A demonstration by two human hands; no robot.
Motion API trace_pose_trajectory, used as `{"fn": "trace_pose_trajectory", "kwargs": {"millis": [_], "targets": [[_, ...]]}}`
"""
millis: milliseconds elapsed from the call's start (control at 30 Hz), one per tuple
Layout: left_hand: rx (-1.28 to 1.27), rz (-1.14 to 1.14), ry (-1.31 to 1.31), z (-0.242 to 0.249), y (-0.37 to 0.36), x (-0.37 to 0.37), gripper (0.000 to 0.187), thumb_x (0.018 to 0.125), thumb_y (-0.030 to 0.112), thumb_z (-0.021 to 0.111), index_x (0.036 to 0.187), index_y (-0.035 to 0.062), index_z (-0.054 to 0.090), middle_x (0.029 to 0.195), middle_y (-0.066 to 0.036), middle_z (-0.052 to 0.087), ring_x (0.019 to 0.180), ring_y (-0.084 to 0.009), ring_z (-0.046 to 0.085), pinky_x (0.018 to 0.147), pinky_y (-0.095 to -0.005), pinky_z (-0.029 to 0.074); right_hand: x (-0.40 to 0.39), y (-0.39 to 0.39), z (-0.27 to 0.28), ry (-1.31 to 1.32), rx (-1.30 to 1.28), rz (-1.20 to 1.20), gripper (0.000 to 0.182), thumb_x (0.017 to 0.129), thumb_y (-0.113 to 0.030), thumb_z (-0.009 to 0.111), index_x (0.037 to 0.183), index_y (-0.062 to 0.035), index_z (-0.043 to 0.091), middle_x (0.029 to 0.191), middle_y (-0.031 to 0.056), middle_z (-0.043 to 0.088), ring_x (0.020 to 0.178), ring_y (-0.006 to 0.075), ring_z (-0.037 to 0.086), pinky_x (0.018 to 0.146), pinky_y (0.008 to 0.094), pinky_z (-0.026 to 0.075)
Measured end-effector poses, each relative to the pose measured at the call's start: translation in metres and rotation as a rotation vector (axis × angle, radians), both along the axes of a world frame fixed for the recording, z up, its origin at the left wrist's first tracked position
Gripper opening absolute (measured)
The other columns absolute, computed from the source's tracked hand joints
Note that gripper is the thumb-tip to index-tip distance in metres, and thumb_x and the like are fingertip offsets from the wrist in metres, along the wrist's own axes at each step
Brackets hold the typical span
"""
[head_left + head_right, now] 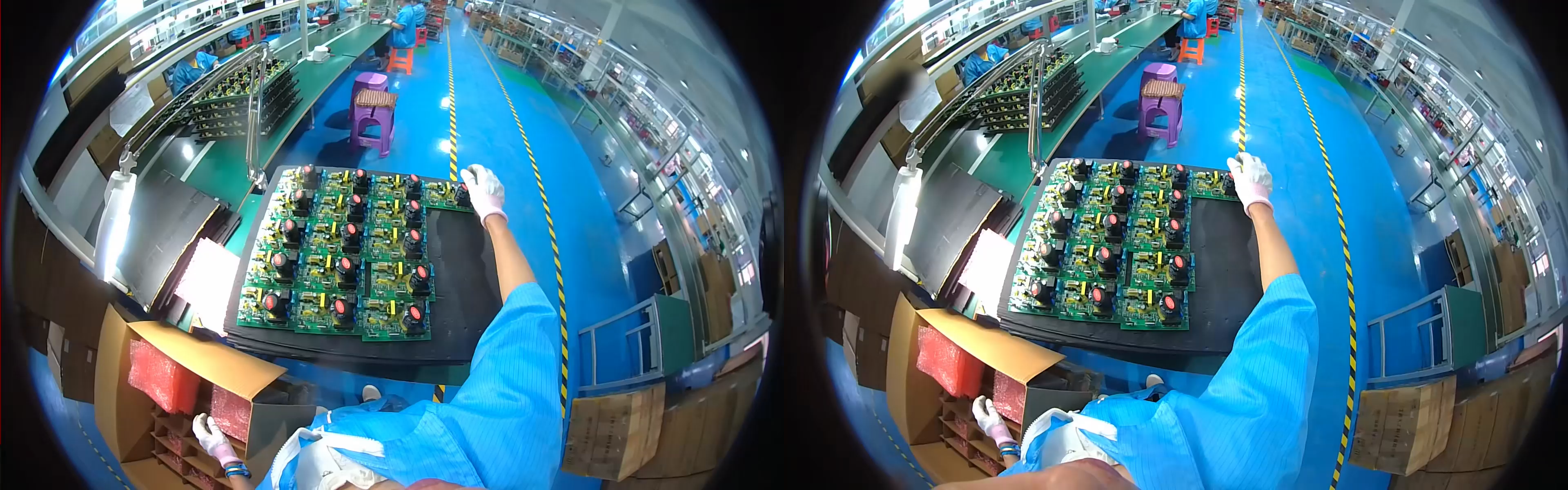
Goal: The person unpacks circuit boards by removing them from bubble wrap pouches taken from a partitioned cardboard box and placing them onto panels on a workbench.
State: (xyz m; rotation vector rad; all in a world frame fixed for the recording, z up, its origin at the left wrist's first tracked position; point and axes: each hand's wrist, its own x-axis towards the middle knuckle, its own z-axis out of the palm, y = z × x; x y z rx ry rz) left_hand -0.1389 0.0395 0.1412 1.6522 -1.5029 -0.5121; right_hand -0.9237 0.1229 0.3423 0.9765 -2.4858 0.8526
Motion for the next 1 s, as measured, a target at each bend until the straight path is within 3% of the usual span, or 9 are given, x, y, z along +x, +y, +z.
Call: {"fn": "trace_pose_trajectory", "kwargs": {"millis": [333, 400, 467, 500, 533, 633, 733, 867, 1000], "targets": [[0.039, 0.037, 0.102, 0.009, 0.005, -0.013, 0.021, 0.081, 0.007, 0.061, 0.102, 0.003, 0.061, 0.104, -0.011, 0.061, 0.097, -0.0213, 0.058, 0.088, -0.0309, 0.046, 0.193, 0.059, 0.111, 0.07, -0.416, 0.32, 0.018, 0.087, -0.009, 0.058, 0.102, 0.0013, 0.062, 0.099, 0.0128, 0.064, 0.089, 0.0218, 0.06, 0.079, 0.032, 0.047], [0.018, 0.047, -0.022, 0.024, 0.013, -0.019, 0.019, 0.081, 0.011, 0.062, 0.099, 0.005, 0.062, 0.102, -0.01, 0.062, 0.097, -0.0226, 0.058, 0.088, -0.0322, 0.046, 0.25, 0.077, 0.113, 0.436, -0.344, 0.37, 0.014, 0.088, -0.003, 0.054, 0.097, 0.0036, 0.062, 0.09, 0.014, 0.062, 0.08, 0.0254, 0.059, 0.072, 0.0331, 0.047], [0.042, 0.058, -0.119, 0.006, 0.013, -0.003, 0.018, 0.079, 0.018, 0.063, 0.094, 0.0081, 0.063, 0.102, -0.011, 0.061, 0.099, -0.0287, 0.057, 0.087, -0.0362, 0.045, 0.296, 0.1, 0.092, 0.403, -0.188, 0.373, 0.02, 0.089, -0.008, 0.05, 0.094, 0.0083, 0.06, 0.083, 0.0155, 0.059, 0.075, 0.0246, 0.057, 0.068, 0.0327, 0.047], [0.049, 0.071, -0.155, 0.009, 0.015, 0.004, 0.019, 0.079, 0.02, 0.063, 0.094, 0.0087, 0.063, 0.103, -0.012, 0.06, 0.098, -0.0291, 0.057, 0.086, -0.0364, 0.045, 0.306, 0.095, 0.08, 0.441, -0.311, 0.787, 0.021, 0.087, -0.013, 0.05, 0.088, 0.0054, 0.059, 0.074, 0.0132, 0.054, 0.064, 0.0227, 0.052, 0.056, 0.0319, 0.043], [0.072, 0.084, -0.181, 0.007, 0.017, 0.016, 0.02, 0.08, 0.023, 0.061, 0.094, 0.0099, 0.062, 0.102, -0.011, 0.06, 0.096, -0.0296, 0.057, 0.084, -0.0367, 0.046, 0.332, 0.084, 0.065, 0.44, -0.349, 0.88, 0.02, 0.086, -0.015, 0.049, 0.083, 0.0022, 0.059, 0.067, 0.0093, 0.05, 0.058, 0.0206, 0.05, 0.052, 0.0307, 0.039], [0.225, 0.209, -0.266, -0.003, 0.034, 0.073, 0.028, 0.08, 0.032, 0.057, 0.099, 0.0116, 0.061, 0.102, -0.01, 0.06, 0.097, -0.0297, 0.056, 0.085, -0.0396, 0.045, 0.402, 0.041, 0.023, 0.181, -0.183, 1.184, 0.016, 0.084, -0.009, 0.056, 0.091, 0.0041, 0.06, 0.073, 0.0126, 0.06, 0.06, 0.0267, 0.054, 0.055, 0.0342, 0.043], [0.535, 0.31, -0.203, -0.033, 0.063, 0.156, 0.034, 0.078, 0.034, 0.058, 0.1, 0.0089, 0.062, 0.102, -0.015, 0.061, 0.098, -0.0307, 0.057, 0.085, -0.0402, 0.045, 0.47, 0.011, -0.019, -0.789, 0.062, 0.956, 0.013, 0.083, -0.003, 0.059, 0.094, 0.0036, 0.061, 0.076, 0.0141, 0.062, 0.066, 0.0265, 0.06, 0.062, 0.0304, 0.047], [0.904, 0.468, -0.122, -0.07, 0.107, 0.232, 0.032, 0.074, 0.025, 0.06, 0.098, 0.0054, 0.063, 0.099, -0.018, 0.063, 0.092, -0.0313, 0.061, 0.08, -0.0394, 0.049, 0.513, -0.022, -0.053, -0.404, 0.249, 1.467, 0.014, 0.081, -0.005, 0.063, 0.093, -0.0002, 0.063, 0.079, 0.0151, 0.063, 0.069, 0.0272, 0.062, 0.064, 0.0324, 0.049], [1.164, 0.372, -0.034, -0.097, 0.124, 0.257, 0.044, 0.069, 0.01, 0.058, 0.113, 0.0071, 0.057, 0.111, -0.018, 0.059, 0.098, -0.0305, 0.061, 0.084, -0.039, 0.049, 0.546, -0.038, -0.047, -0.366, 0.429, 1.553, 0.014, 0.08, -0.006, 0.064, 0.093, -0.0016, 0.063, 0.078, 0.0143, 0.062, 0.07, 0.0282, 0.062, 0.064, 0.033, 0.049]]}}
